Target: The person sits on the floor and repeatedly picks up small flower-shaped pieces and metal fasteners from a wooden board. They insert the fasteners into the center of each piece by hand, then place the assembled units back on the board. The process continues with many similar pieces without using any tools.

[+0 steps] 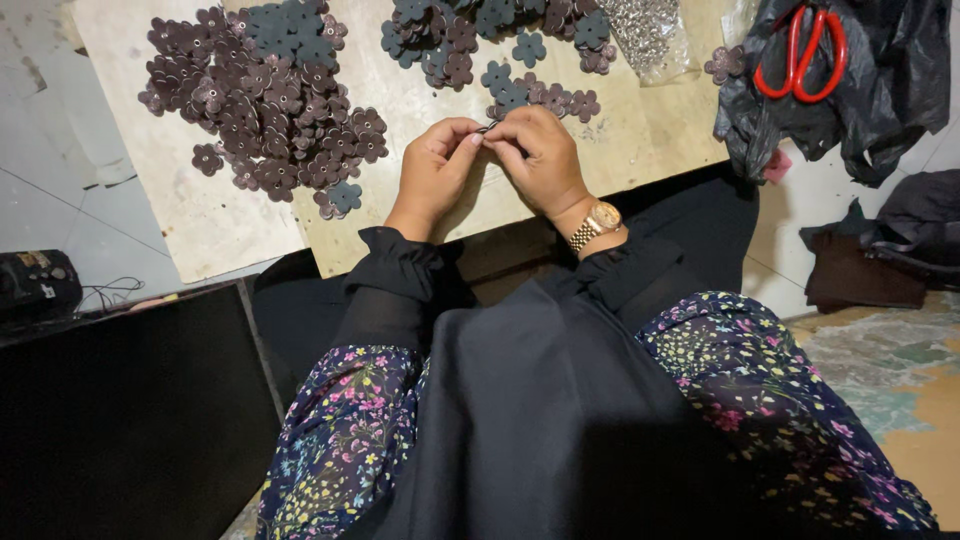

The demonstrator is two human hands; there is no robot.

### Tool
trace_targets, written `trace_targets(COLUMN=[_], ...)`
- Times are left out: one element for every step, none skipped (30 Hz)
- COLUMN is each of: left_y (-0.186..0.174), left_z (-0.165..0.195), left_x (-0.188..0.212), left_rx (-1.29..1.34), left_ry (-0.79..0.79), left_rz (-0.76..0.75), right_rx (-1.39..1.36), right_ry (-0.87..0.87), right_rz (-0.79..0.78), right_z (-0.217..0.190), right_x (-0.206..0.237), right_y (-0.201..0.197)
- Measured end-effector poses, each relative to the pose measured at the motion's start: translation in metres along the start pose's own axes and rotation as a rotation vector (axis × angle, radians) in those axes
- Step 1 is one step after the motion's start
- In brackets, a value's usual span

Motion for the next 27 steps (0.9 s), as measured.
trace_targets(left_y=[0.000, 0.001, 0.001, 0.001, 0.001, 0.001, 0.001, 0.001, 0.002, 0.002, 0.003, 0.004, 0.004, 0.005, 0.004, 0.003, 0.002, 0.001, 0.000, -0.001, -0.002, -0.002, -0.002, -0.002, -0.002, -0.002, -0.002], left_z=[0.000, 0.001, 0.003, 0.005, 0.007, 0.009, 0.011, 0.015, 0.019, 0.023, 0.026, 0.030, 0.032, 0.034, 0.036, 0.036, 0.037, 0.038, 0.038, 0.036, 0.033, 0.031, 0.028, 0.025, 0.022, 0.020, 0.018], left_x=[0.001, 0.001, 0.002, 0.002, 0.003, 0.004, 0.005, 0.007, 0.008, 0.009, 0.010, 0.011, 0.013, 0.015, 0.017, 0.018, 0.018, 0.017, 0.016, 0.015, 0.014, 0.014, 0.014, 0.013, 0.013, 0.013, 0.012], left_rx=[-0.005, -0.006, -0.007, -0.008, -0.012, -0.016, -0.020, -0.052, -0.084, -0.115, -0.143, -0.171, -0.198, -0.233, -0.268, -0.304, -0.329, -0.354, -0.379, -0.362, -0.344, -0.327, -0.316, -0.306, -0.297, -0.264, -0.231], left_ry=[-0.008, 0.002, 0.013, 0.025, 0.019, 0.014, 0.008, 0.023, 0.038, 0.052, 0.054, 0.056, 0.058, 0.051, 0.043, 0.035, 0.060, 0.086, 0.112, 0.116, 0.120, 0.123, 0.116, 0.110, 0.104, 0.114, 0.122], left_rz=[0.000, -0.001, -0.002, -0.003, 0.003, 0.009, 0.015, 0.025, 0.035, 0.045, 0.048, 0.051, 0.055, 0.063, 0.071, 0.080, 0.088, 0.095, 0.102, 0.101, 0.099, 0.097, 0.094, 0.091, 0.088, 0.084, 0.081], right_rx=[-0.001, -0.002, -0.004, -0.039, -0.074, -0.109, -0.084, -0.058, -0.033, -0.096, -0.158, -0.221, -0.198, -0.174, -0.151, -0.135, -0.119, -0.103, -0.077, -0.050, -0.025, -0.013, -0.001, 0.011, 0.030, 0.049, 0.068], right_ry=[-0.005, -0.010, -0.016, 0.036, 0.087, 0.139, 0.085, 0.031, -0.022, 0.055, 0.132, 0.208, 0.170, 0.131, 0.093, 0.059, 0.025, -0.008, -0.004, 0.000, 0.005, 0.000, -0.006, -0.012, -0.028, -0.044, -0.058], right_rz=[-0.001, -0.002, -0.004, 0.007, 0.018, 0.028, 0.032, 0.035, 0.037, 0.026, 0.015, 0.004, -0.005, -0.014, -0.024, -0.018, -0.011, -0.004, 0.000, 0.005, 0.009, 0.001, -0.007, -0.014, -0.018, -0.022, -0.027], right_z=[0.001, 0.002, 0.003, 0.006, 0.009, 0.012, 0.011, 0.009, 0.008, 0.011, 0.014, 0.017, 0.016, 0.015, 0.013, 0.012, 0.010, 0.008, 0.007, 0.006, 0.005, 0.003, 0.002, 0.001, -0.001, -0.002, -0.003], right_x=[0.001, 0.001, 0.002, 0.002, 0.002, 0.002, 0.002, 0.001, 0.002, 0.002, 0.003, 0.004, 0.004, 0.004, 0.004, 0.004, 0.004, 0.004, 0.004, 0.005, 0.005, 0.004, 0.004, 0.003, 0.002, 0.002, 0.002], right_y=[0.000, -0.001, 0.000, 0.000, 0.000, 0.000, 0.000, 0.000, 0.000, 0.001, 0.002, 0.004, 0.004, 0.004, 0.005, 0.005, 0.005, 0.005, 0.005, 0.004, 0.003, 0.003, 0.003, 0.003, 0.003, 0.002, 0.002])
Point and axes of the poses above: each hand's wrist, its own x-axis away from the middle knuckle, its own y-axis out of the palm, z = x × y, the point moved 4 cm from there along -x, towards the middle knuckle, and after that the axes turned 8 degrees about -x, right-handed, at the moved point
